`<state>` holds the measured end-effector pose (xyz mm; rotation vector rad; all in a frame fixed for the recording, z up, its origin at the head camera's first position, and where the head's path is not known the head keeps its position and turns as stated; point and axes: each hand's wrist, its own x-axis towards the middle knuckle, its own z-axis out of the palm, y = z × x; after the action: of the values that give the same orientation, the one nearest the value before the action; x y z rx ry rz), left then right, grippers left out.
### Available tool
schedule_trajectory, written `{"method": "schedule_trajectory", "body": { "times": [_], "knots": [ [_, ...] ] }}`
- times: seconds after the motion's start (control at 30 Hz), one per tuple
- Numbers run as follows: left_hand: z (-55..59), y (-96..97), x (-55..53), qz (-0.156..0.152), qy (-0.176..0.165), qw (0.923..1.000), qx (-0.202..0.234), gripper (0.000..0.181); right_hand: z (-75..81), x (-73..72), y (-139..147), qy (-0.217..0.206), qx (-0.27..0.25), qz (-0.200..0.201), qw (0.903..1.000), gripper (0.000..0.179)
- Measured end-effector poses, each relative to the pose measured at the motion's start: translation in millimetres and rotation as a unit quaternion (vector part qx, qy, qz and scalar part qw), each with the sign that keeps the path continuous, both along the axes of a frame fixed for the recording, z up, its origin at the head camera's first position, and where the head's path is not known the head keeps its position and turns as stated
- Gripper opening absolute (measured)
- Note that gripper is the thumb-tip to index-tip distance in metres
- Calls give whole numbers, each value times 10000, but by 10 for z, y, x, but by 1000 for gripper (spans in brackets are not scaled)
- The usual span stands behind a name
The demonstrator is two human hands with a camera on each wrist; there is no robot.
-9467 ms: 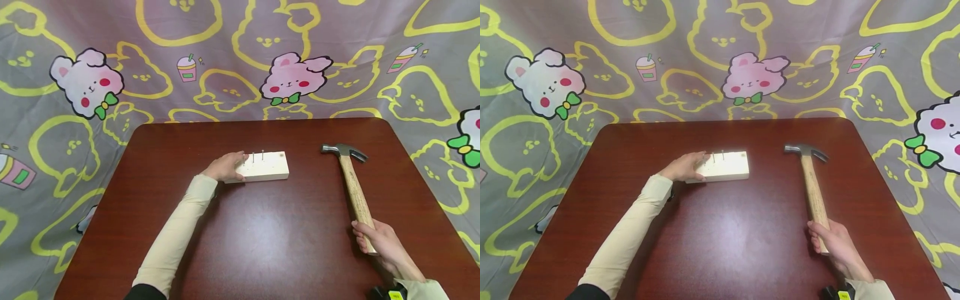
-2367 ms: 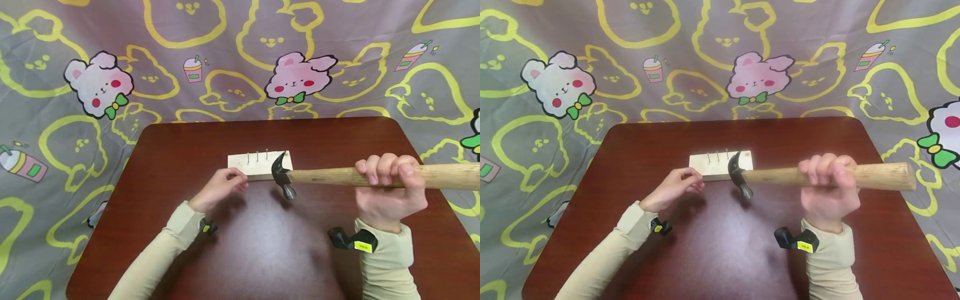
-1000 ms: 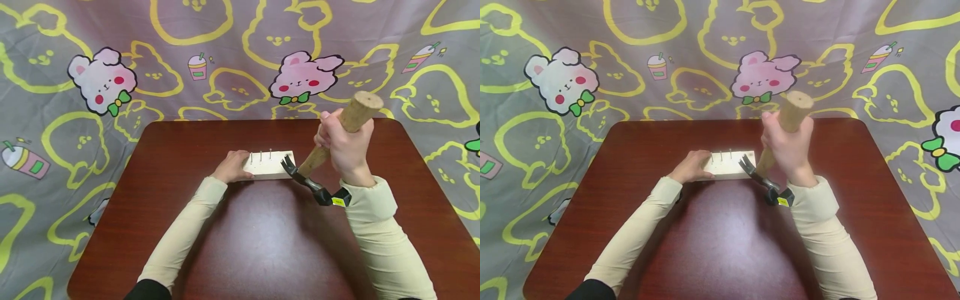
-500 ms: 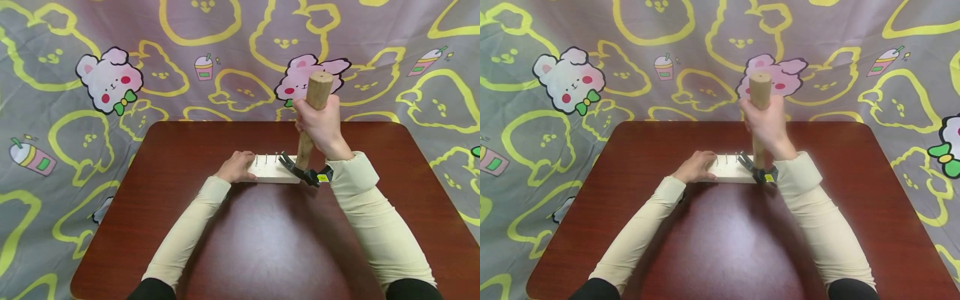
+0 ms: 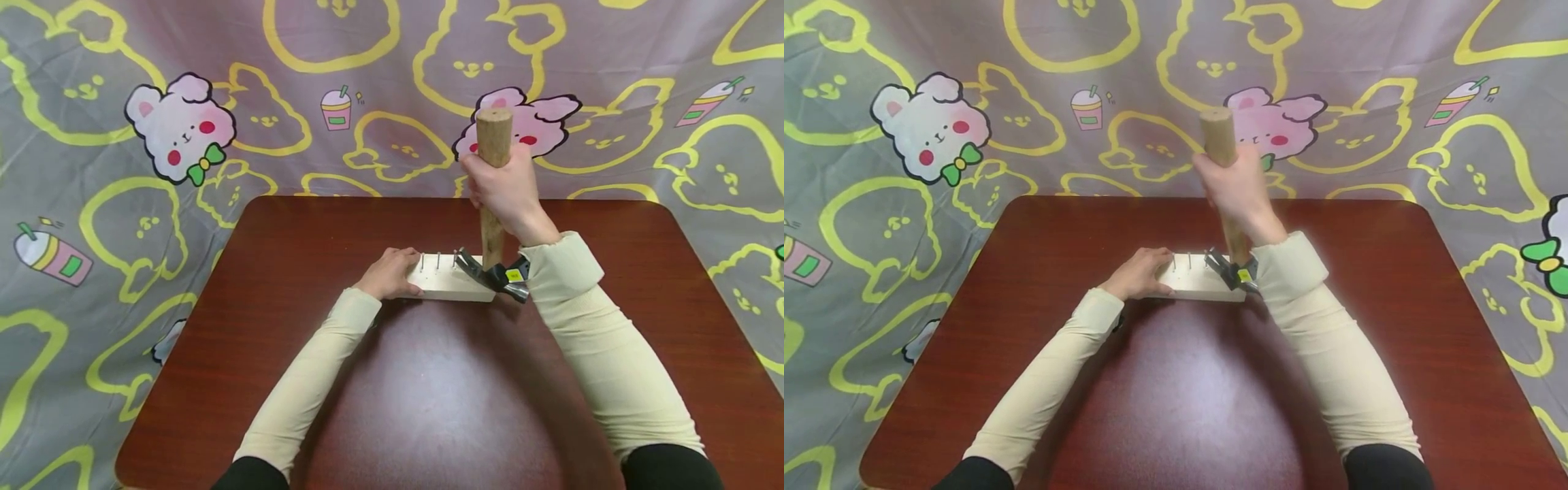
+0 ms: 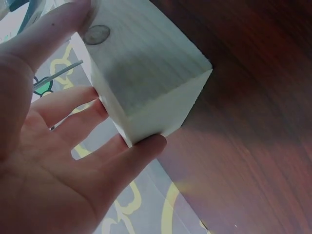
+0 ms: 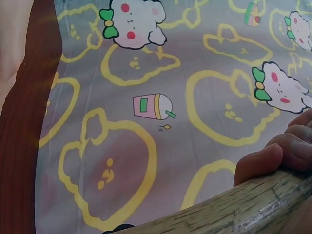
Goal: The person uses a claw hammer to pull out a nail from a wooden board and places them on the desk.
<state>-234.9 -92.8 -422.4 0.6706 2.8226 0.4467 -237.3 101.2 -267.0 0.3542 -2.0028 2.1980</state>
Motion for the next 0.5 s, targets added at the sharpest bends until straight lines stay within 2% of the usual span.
{"method": "schedule_trajectory", "body": {
  "times": [0.5],
  "knots": [
    [-7,-2,-16,-139,111,9998,31,73,1,-109,-106,55,50,116,9999,26]
  ]
}}
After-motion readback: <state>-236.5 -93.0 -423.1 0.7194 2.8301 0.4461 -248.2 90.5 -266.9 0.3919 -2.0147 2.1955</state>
